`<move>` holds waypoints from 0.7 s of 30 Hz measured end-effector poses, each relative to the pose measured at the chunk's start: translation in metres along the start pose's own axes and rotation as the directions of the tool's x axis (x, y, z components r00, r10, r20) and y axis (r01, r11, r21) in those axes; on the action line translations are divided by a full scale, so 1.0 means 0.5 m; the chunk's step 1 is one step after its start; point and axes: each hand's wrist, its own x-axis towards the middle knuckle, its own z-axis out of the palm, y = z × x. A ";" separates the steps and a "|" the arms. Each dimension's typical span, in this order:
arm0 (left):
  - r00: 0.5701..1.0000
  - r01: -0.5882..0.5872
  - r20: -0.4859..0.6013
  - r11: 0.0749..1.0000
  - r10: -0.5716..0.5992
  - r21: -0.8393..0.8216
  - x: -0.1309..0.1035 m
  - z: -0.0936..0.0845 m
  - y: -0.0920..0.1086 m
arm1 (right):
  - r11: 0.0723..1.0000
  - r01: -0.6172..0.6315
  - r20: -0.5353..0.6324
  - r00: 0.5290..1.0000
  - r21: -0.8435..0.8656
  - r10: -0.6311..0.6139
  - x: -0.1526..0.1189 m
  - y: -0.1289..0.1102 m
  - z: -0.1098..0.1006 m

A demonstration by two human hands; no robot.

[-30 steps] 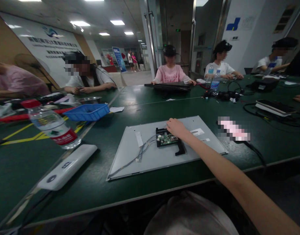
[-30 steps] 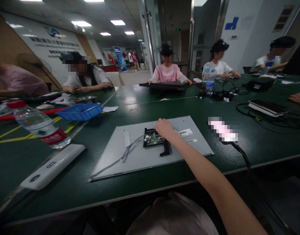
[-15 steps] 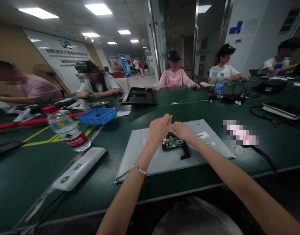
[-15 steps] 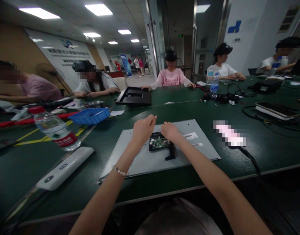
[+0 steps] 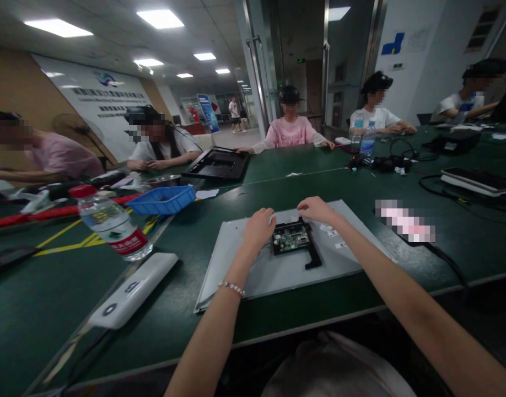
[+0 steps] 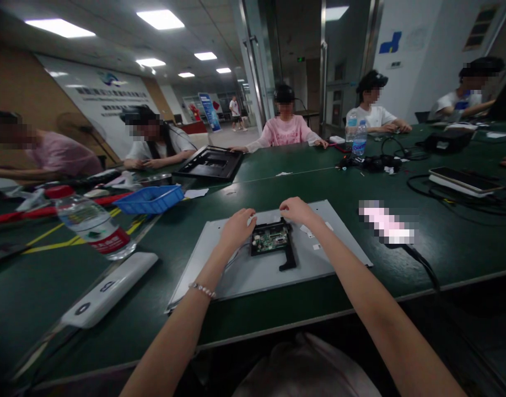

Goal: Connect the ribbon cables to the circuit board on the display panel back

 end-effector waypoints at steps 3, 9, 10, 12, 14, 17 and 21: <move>0.999 -0.001 0.037 1.000 0.002 -0.029 0.000 0.008 0.000 | 0.996 0.070 0.045 0.997 -0.048 -0.068 -0.002 -0.025 0.014; 0.996 0.037 0.086 0.999 -0.036 -0.006 0.002 0.021 -0.007 | 0.982 0.055 0.078 0.996 -0.183 -0.041 -0.004 -0.053 0.025; 0.994 0.034 0.101 0.999 -0.033 -0.004 0.003 0.023 -0.008 | 0.979 0.050 0.077 0.996 -0.200 -0.035 -0.004 -0.054 0.025; 0.991 0.021 0.129 1.000 -0.020 -0.010 0.005 0.028 -0.011 | 0.972 0.046 0.074 0.997 -0.229 -0.029 -0.003 -0.056 0.024; 0.991 0.007 0.136 1.000 -0.004 -0.023 0.007 0.032 -0.012 | 0.969 0.039 0.071 0.997 -0.242 -0.022 -0.003 -0.058 0.025; 0.991 0.001 0.131 0.999 0.004 -0.037 0.008 0.035 -0.013 | 0.973 0.015 0.063 0.998 -0.229 -0.001 -0.003 -0.058 0.028; 0.991 0.002 0.135 0.999 0.004 -0.049 0.006 0.034 -0.012 | 0.990 -0.029 0.039 0.999 -0.141 0.035 0.004 -0.046 0.040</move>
